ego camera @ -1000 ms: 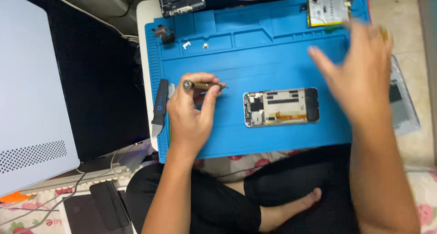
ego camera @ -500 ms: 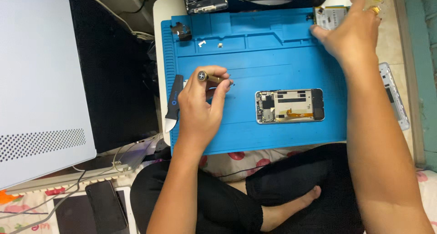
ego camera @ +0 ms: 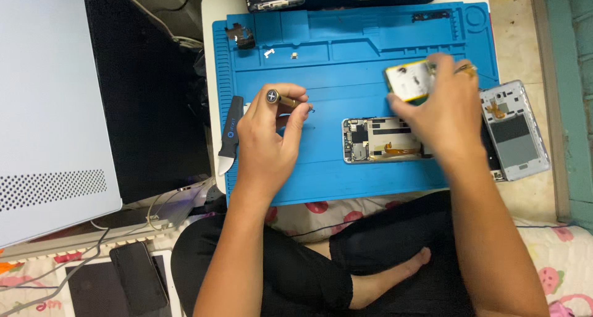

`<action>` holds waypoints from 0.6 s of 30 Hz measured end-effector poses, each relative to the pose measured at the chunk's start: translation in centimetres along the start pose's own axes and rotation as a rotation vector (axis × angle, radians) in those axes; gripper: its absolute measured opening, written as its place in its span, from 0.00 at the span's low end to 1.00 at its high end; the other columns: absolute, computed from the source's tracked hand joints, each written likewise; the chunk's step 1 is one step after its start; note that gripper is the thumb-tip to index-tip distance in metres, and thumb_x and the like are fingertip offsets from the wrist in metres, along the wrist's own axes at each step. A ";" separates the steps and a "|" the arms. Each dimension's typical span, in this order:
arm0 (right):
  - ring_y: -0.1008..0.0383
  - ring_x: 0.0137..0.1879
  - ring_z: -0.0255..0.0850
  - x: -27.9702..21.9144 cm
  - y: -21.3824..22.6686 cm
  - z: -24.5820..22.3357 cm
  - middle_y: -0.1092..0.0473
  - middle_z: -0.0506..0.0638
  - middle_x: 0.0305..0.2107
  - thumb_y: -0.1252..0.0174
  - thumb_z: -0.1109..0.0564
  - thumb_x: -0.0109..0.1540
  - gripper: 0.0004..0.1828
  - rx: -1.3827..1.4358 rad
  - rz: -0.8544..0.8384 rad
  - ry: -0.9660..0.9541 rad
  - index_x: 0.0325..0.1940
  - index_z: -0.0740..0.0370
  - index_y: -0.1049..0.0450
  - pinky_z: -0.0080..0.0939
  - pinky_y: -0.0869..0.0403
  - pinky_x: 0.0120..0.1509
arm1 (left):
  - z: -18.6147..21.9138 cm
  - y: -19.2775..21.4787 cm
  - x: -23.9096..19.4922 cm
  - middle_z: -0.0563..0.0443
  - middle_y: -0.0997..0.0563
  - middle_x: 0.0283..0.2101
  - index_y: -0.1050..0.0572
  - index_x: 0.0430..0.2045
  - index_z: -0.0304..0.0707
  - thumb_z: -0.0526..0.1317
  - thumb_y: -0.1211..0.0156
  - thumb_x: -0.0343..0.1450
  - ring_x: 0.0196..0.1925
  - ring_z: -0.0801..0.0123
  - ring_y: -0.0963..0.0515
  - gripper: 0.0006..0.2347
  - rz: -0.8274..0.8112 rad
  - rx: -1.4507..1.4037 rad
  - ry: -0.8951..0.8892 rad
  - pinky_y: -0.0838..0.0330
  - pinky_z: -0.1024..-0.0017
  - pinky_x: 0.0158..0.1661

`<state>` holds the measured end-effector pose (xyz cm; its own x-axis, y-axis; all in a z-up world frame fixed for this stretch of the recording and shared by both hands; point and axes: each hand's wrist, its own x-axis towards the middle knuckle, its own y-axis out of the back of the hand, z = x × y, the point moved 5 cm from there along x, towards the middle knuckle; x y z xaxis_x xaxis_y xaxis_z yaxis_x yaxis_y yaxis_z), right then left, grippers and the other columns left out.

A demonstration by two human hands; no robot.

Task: The person uses a screwdriver to remove screws from a disassembled smartphone placed on a blue mat. They then use their hands to detach and remove the battery from the device.

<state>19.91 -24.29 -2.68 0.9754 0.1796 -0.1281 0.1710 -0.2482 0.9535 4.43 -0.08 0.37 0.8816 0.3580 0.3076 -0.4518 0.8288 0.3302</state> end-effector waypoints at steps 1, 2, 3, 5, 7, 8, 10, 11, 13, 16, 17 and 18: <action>0.35 0.59 0.66 0.0 -0.5 0.3 0.32 0.71 0.53 0.25 0.37 0.59 0.46 -0.073 0.043 0.065 0.71 0.64 0.34 0.66 0.28 0.52 | 0.0 -0.1 0.0 0.49 0.20 0.44 0.26 0.45 0.39 0.32 0.43 0.79 0.43 0.67 0.15 0.03 -0.002 0.003 -0.002 0.17 0.71 0.44; 0.36 0.59 0.69 0.1 -1.1 0.5 0.33 0.72 0.51 0.28 0.32 0.60 0.47 -0.147 0.083 0.132 0.71 0.65 0.34 0.66 0.30 0.53 | 0.0 -0.1 0.0 0.49 0.20 0.44 0.26 0.44 0.39 0.32 0.43 0.79 0.43 0.67 0.16 0.03 -0.003 0.006 -0.002 0.17 0.71 0.44; 0.36 0.59 0.69 0.2 -0.7 0.5 0.33 0.72 0.51 0.28 0.32 0.60 0.47 -0.145 0.083 0.131 0.71 0.65 0.34 0.66 0.30 0.53 | -0.2 -0.2 0.1 0.49 0.20 0.44 0.26 0.44 0.39 0.32 0.43 0.79 0.43 0.67 0.16 0.03 -0.004 0.008 -0.003 0.17 0.71 0.44; 0.41 0.64 0.70 0.3 -0.3 0.3 0.32 0.77 0.54 0.33 0.24 0.63 0.50 -0.180 0.054 0.167 0.75 0.64 0.31 0.67 0.33 0.60 | -0.7 -0.5 0.0 0.50 0.21 0.43 0.26 0.44 0.40 0.33 0.43 0.79 0.40 0.68 0.16 0.03 -0.026 0.022 -0.017 0.19 0.71 0.44; 0.41 0.63 0.69 1.0 -0.4 0.8 0.35 0.72 0.54 0.28 0.35 0.63 0.40 -0.119 0.101 0.270 0.70 0.64 0.25 0.68 0.32 0.58 | -1.4 -1.0 0.1 0.48 0.23 0.42 0.29 0.43 0.40 0.34 0.46 0.80 0.39 0.67 0.16 0.02 -0.071 0.021 0.029 0.21 0.70 0.43; 0.40 0.61 0.67 1.3 -0.2 0.7 0.37 0.67 0.54 0.24 0.47 0.62 0.31 -0.058 0.151 0.376 0.65 0.63 0.19 0.68 0.30 0.57 | -1.8 -1.4 0.0 0.47 0.26 0.42 0.32 0.43 0.39 0.35 0.50 0.80 0.37 0.66 0.16 0.01 -0.112 0.020 0.074 0.24 0.68 0.43; 0.36 0.57 0.65 1.9 -0.8 0.8 0.34 0.64 0.51 0.25 0.51 0.65 0.22 -0.035 0.187 0.434 0.60 0.62 0.17 0.66 0.30 0.55 | -2.4 -2.2 0.1 0.46 0.27 0.44 0.34 0.44 0.38 0.35 0.52 0.81 0.38 0.64 0.17 0.02 -0.147 0.010 0.127 0.19 0.67 0.43; 0.31 0.53 0.63 2.0 -1.1 0.8 0.31 0.61 0.48 0.26 0.56 0.67 0.12 -0.012 0.225 0.492 0.54 0.61 0.14 0.63 0.29 0.52 | -2.8 -2.7 0.1 0.45 0.29 0.45 0.36 0.45 0.37 0.36 0.55 0.81 0.40 0.61 0.18 0.03 -0.183 0.000 0.178 0.15 0.66 0.43; 0.31 0.53 0.62 2.5 -1.7 1.0 0.29 0.61 0.48 0.27 0.57 0.68 0.11 -0.032 0.243 0.516 0.53 0.62 0.14 0.62 0.30 0.52 | -2.6 -3.1 0.2 0.46 0.29 0.46 0.37 0.45 0.39 0.37 0.57 0.82 0.40 0.61 0.19 0.03 -0.203 -0.010 0.206 0.16 0.65 0.44; 0.29 0.53 0.59 2.8 -2.1 1.3 0.26 0.58 0.46 0.27 0.59 0.69 0.07 -0.060 0.287 0.575 0.51 0.62 0.14 0.60 0.32 0.54 | -2.5 -3.5 0.0 0.46 0.30 0.47 0.38 0.45 0.40 0.39 0.59 0.82 0.40 0.60 0.19 0.04 -0.222 -0.024 0.229 0.21 0.63 0.45; 0.27 0.52 0.57 2.9 -2.1 1.3 0.25 0.56 0.45 0.26 0.60 0.69 0.05 -0.066 0.319 0.614 0.49 0.61 0.14 0.58 0.33 0.55 | -2.5 -3.5 0.0 0.46 0.30 0.47 0.38 0.46 0.40 0.38 0.58 0.82 0.41 0.60 0.19 0.03 -0.218 -0.028 0.219 0.24 0.63 0.45; 0.27 0.52 0.57 3.1 -2.4 1.8 0.25 0.56 0.45 0.26 0.60 0.69 0.05 -0.063 0.315 0.613 0.49 0.61 0.14 0.58 0.33 0.55 | -2.6 -3.4 0.0 0.46 0.30 0.47 0.38 0.46 0.40 0.38 0.58 0.82 0.41 0.60 0.19 0.03 -0.220 -0.026 0.223 0.24 0.63 0.45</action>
<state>22.76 -24.83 -5.86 0.7190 0.6186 0.3169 -0.1339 -0.3241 0.9365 6.29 -1.80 -3.05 0.9672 0.2525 0.0267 -0.2461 0.9063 0.3436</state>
